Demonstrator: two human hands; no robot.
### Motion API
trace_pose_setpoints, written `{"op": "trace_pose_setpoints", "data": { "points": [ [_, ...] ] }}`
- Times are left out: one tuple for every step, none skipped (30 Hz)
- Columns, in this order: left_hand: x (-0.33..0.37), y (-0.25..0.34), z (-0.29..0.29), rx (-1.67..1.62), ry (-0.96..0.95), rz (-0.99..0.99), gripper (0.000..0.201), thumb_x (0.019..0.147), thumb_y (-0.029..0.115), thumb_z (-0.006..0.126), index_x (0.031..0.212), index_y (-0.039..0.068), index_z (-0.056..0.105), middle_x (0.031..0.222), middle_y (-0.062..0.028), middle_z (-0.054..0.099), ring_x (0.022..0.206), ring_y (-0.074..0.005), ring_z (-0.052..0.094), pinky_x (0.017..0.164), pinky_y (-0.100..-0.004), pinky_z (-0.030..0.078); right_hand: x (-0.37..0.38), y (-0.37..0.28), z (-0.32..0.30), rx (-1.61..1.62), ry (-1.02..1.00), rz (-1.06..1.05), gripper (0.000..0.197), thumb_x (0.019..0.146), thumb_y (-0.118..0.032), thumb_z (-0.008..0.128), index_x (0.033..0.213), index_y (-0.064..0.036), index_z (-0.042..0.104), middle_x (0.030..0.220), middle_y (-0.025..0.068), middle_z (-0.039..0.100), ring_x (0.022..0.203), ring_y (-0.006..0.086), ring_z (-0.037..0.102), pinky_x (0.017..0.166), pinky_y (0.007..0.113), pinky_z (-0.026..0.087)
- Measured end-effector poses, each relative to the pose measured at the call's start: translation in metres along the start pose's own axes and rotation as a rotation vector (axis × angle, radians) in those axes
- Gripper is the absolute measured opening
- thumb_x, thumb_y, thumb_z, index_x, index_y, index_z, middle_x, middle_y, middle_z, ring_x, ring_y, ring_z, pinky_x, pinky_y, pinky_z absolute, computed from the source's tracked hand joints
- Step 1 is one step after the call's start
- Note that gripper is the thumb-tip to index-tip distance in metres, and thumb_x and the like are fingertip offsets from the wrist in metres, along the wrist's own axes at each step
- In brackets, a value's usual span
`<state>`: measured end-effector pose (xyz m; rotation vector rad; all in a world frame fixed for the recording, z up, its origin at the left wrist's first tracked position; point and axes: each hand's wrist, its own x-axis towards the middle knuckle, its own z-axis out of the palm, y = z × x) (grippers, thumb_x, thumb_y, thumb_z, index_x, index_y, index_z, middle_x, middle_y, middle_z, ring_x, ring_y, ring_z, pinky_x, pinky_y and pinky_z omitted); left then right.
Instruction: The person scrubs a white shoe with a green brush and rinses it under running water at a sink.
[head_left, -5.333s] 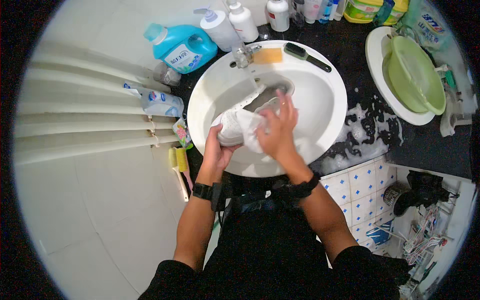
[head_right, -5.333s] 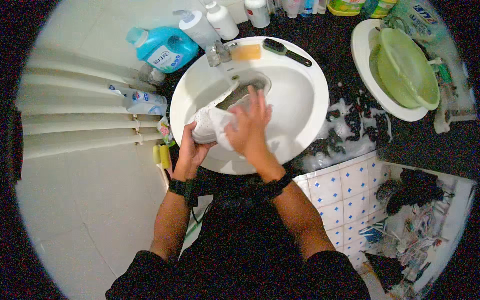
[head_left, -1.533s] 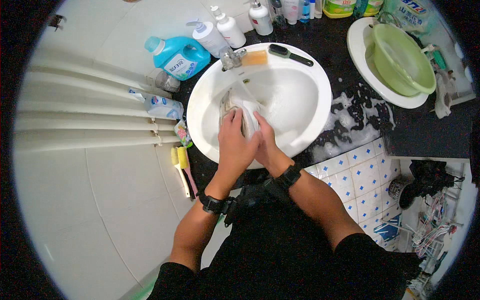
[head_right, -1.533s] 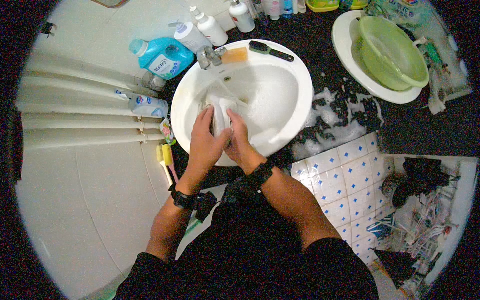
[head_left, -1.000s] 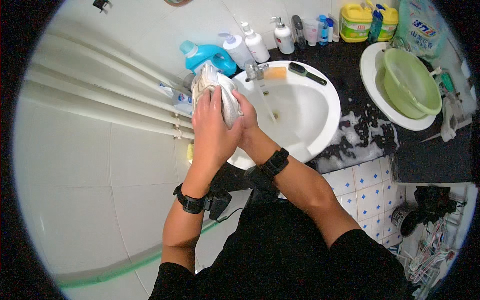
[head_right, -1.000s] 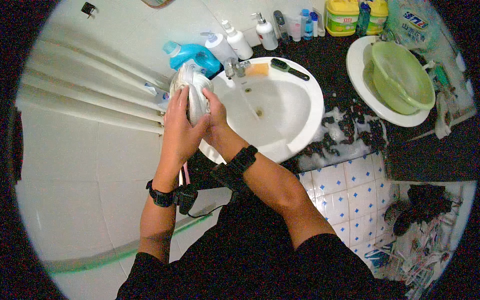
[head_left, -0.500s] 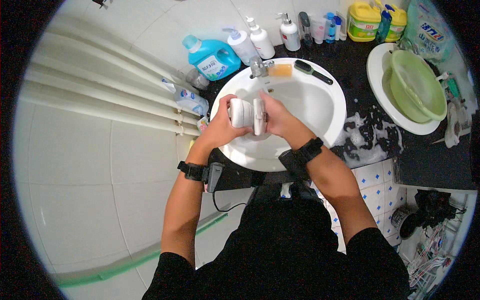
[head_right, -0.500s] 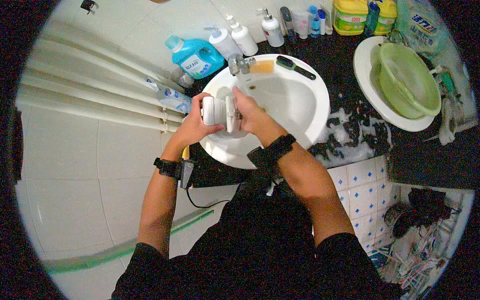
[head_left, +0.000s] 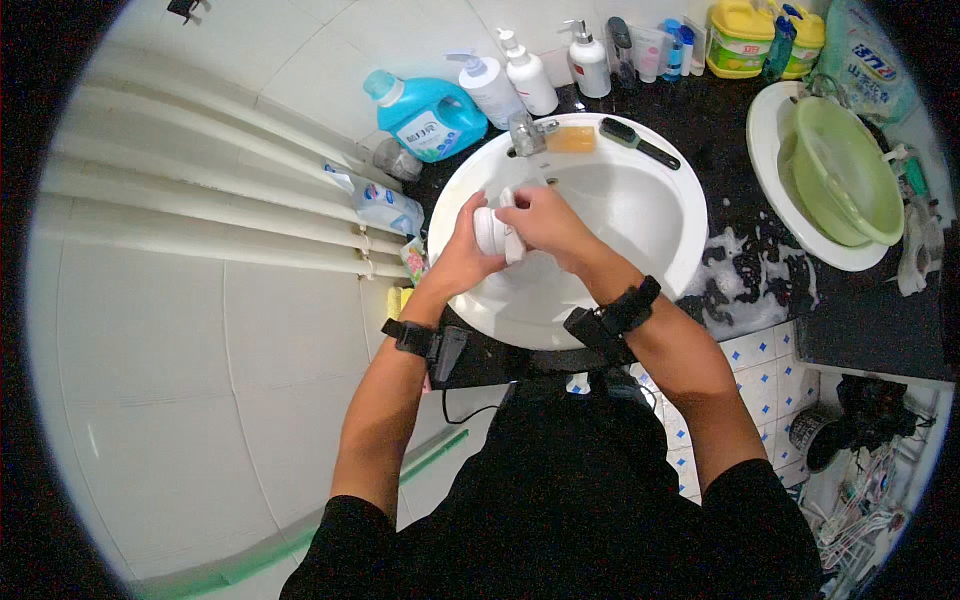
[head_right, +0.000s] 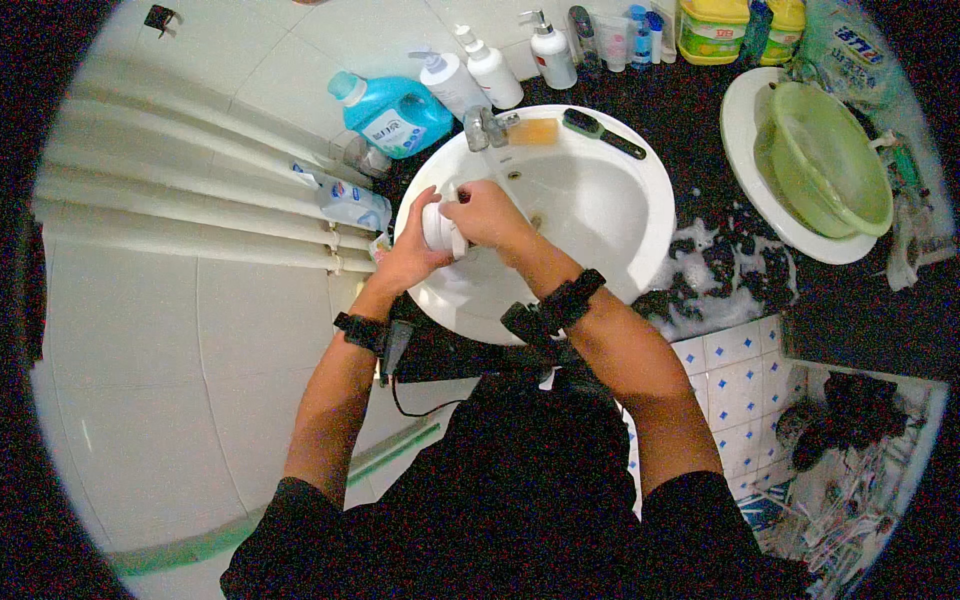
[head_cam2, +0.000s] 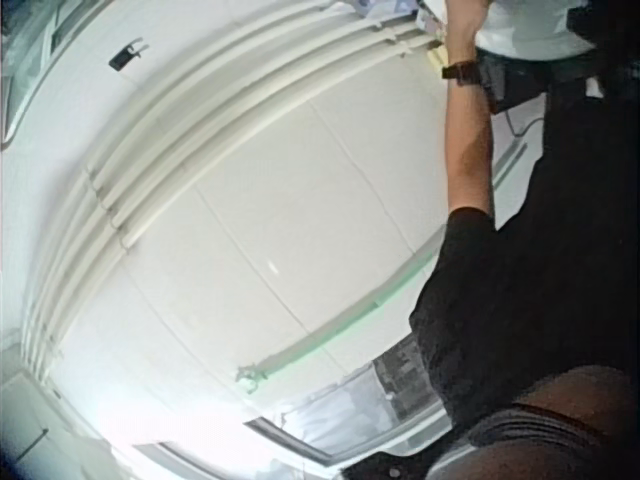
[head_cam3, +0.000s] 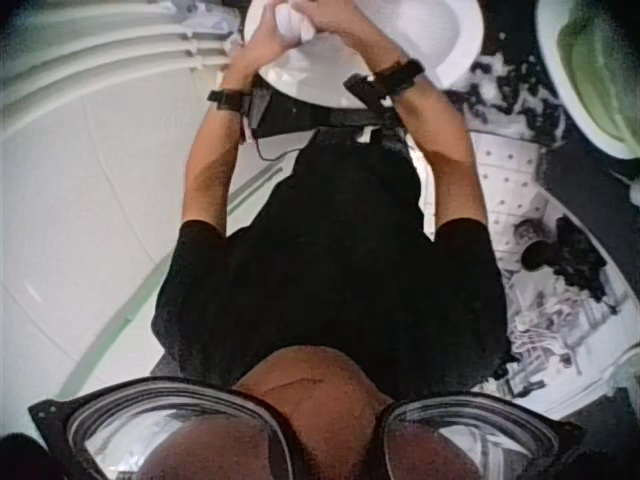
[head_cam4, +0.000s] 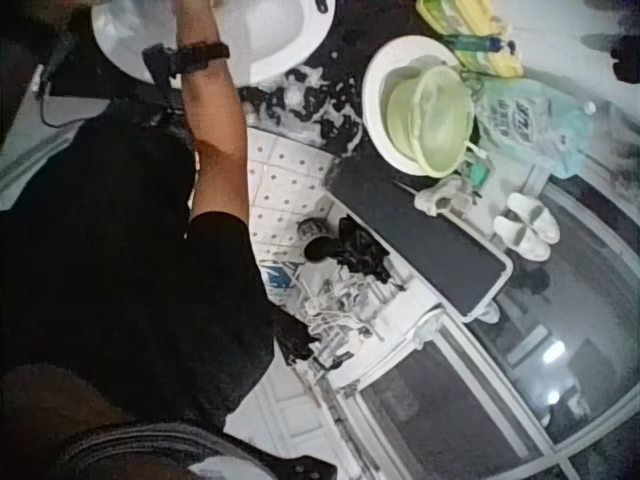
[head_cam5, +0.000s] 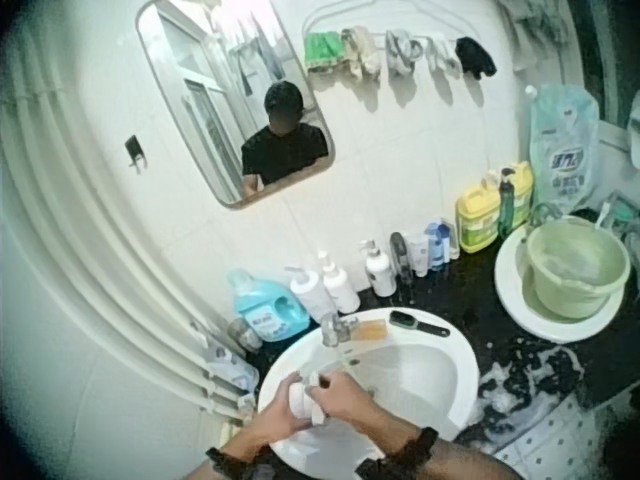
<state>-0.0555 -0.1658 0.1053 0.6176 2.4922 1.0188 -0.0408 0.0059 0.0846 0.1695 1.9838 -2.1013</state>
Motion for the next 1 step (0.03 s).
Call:
{"op": "trace_pose_setpoints", "data": {
  "points": [
    [0.0019, -0.0074, 0.0008, -0.005, -0.006, 0.053, 0.099, 0.068, 0.013, 0.077, 0.145, 0.018, 0.015, 0.143, -0.0197, 0.029, 0.128, -0.0339, 0.037, 0.105, -0.037, 0.031, -0.0044, -0.0058, 0.0017, 0.075, -0.08, 0.065, 0.031, 0.085, -0.021, 0.06, 0.105, 0.0024, 0.06, 0.09, 0.009, 0.063, 0.074, 0.0173, 0.062, 0.061, 0.029, 0.053]
  ]
}}
